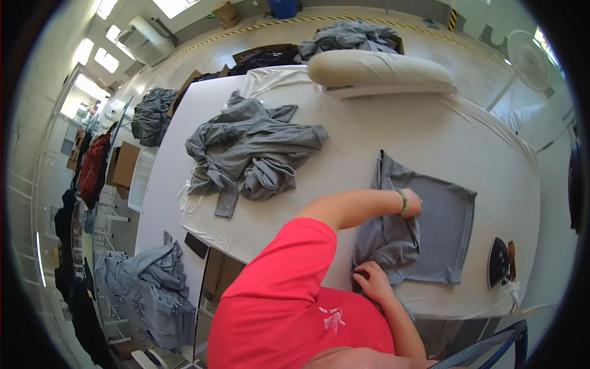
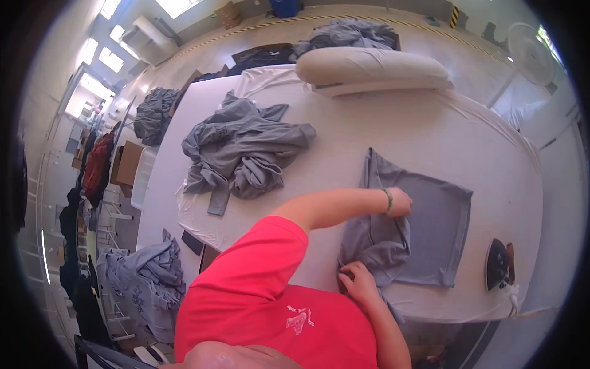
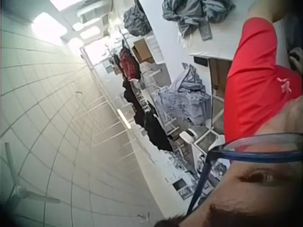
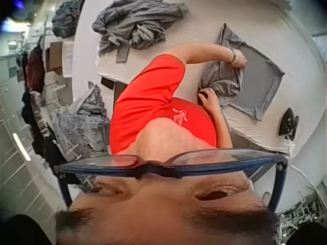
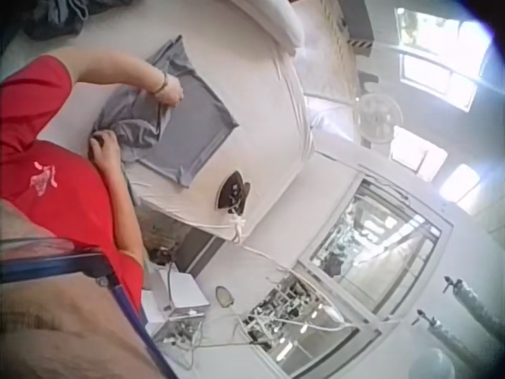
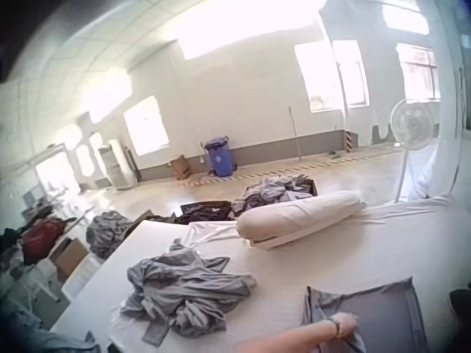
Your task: Ironing and folding a grey sweatshirt on a professional worktable.
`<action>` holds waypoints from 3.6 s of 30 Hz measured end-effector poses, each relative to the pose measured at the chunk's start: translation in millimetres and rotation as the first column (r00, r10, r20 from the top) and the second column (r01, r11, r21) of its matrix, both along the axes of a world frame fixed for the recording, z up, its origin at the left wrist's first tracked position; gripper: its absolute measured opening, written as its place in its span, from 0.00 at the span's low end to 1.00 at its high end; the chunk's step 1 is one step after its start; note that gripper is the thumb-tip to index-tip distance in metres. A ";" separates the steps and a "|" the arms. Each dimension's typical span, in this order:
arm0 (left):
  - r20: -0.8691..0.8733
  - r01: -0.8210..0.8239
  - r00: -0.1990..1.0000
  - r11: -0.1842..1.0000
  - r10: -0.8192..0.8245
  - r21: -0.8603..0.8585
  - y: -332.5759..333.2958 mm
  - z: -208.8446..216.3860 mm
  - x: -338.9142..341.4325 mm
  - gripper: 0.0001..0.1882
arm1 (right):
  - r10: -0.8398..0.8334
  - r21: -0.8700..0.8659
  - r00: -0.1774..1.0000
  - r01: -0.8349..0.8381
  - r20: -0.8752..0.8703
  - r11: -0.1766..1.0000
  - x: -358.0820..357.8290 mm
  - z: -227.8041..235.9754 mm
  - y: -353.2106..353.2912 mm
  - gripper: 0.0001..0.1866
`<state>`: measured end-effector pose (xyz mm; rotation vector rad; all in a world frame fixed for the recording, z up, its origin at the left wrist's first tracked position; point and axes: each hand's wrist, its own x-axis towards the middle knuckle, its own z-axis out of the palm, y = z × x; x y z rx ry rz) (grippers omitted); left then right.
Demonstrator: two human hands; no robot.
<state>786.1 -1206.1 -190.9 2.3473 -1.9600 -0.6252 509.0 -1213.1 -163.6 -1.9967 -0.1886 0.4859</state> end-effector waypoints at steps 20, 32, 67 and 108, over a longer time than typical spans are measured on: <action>-0.226 -0.554 0.830 0.802 0.510 -0.225 56.6 45.1 -147.1 0.33 | -0.003 0.000 0.988 0.003 0.152 1.000 -39.2 21.1 -29.3 0.14; -0.314 -0.574 0.746 0.328 0.587 -0.751 127.6 65.6 -168.4 0.03 | -0.461 -0.098 0.885 0.454 -0.064 0.886 -60.1 1.5 -116.3 0.19; 0.056 -0.988 -0.152 -0.152 0.987 0.007 136.6 67.8 -360.4 0.18 | -0.454 0.110 0.819 0.518 -0.351 0.848 -38.3 -41.2 -336.5 0.13; 0.142 0.259 0.940 0.920 -0.310 0.295 -166.7 153.1 82.2 0.08 | -0.437 -0.266 0.877 0.477 0.198 0.838 -53.6 35.8 -291.2 0.07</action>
